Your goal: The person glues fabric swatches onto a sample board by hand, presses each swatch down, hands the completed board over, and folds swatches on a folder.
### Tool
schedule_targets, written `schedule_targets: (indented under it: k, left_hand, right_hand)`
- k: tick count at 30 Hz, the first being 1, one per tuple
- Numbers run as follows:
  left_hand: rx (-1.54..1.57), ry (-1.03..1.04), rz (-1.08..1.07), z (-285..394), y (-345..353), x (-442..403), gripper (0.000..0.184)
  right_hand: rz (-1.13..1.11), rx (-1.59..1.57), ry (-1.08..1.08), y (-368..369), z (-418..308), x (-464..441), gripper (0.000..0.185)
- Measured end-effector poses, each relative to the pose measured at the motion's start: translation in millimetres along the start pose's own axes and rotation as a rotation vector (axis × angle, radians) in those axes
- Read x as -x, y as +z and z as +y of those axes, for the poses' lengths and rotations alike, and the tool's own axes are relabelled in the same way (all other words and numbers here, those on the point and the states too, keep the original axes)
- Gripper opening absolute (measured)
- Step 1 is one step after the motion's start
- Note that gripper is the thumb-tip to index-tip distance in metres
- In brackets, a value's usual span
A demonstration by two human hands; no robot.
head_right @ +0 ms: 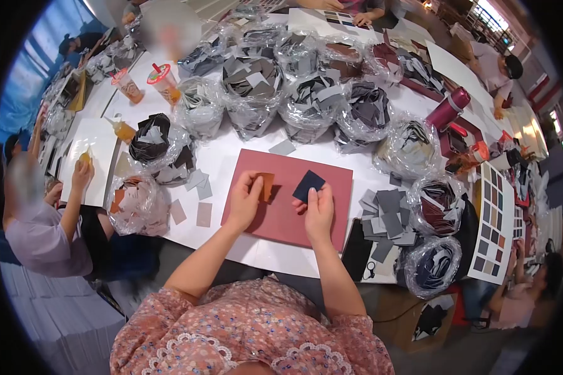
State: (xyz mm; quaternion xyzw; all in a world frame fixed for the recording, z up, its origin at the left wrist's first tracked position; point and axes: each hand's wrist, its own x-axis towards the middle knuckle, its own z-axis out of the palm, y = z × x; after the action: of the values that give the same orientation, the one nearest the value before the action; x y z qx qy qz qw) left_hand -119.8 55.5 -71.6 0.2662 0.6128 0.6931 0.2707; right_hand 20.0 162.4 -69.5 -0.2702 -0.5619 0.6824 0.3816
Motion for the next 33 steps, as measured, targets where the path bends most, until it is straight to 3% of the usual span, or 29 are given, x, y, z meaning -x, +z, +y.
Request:
schedule_targets:
  k: [3, 5, 10, 11, 17, 20, 23, 29, 33]
  left_hand:
    - [0.169, -0.165, -0.055, 2, -2, 1, 0.02]
    - [0.113, -0.116, -0.059, 2, 0, 3, 0.021]
    - [-0.115, 0.258, -0.086, -14, 8, -2, 0.029]
    - [-0.047, 0.029, -0.168, -2, 7, 2, 0.027]
    - [-0.248, 0.07, -0.158, 7, 5, 4, 0.014]
    - [0.16, -0.015, -0.083, 5, 12, 5, 0.012]
    - [0.176, -0.045, -0.12, 4, 9, 4, 0.015]
    - [0.151, 0.01, -0.135, -10, 8, 0, 0.018]
    - [-0.121, 0.019, -0.126, -4, 6, 2, 0.018]
  right_hand:
    - [-0.075, 0.076, 0.029, 1, 5, 3, 0.016]
    - [-0.105, 0.194, 0.045, 6, -2, 5, 0.015]
    - [-0.084, 0.24, 0.068, 10, -2, 5, 0.013]
    - [-0.08, 0.229, 0.045, 10, -2, 5, 0.012]
    - [-0.123, 0.17, 0.05, 7, 6, 7, 0.011]
    - [-0.133, 0.163, 0.017, 12, -1, 8, 0.011]
    - [-0.133, 0.208, 0.016, 12, -2, 8, 0.009]
    - [-0.104, 0.23, 0.034, 12, -3, 7, 0.009]
    - [-0.072, 0.244, 0.003, 10, -1, 9, 0.011]
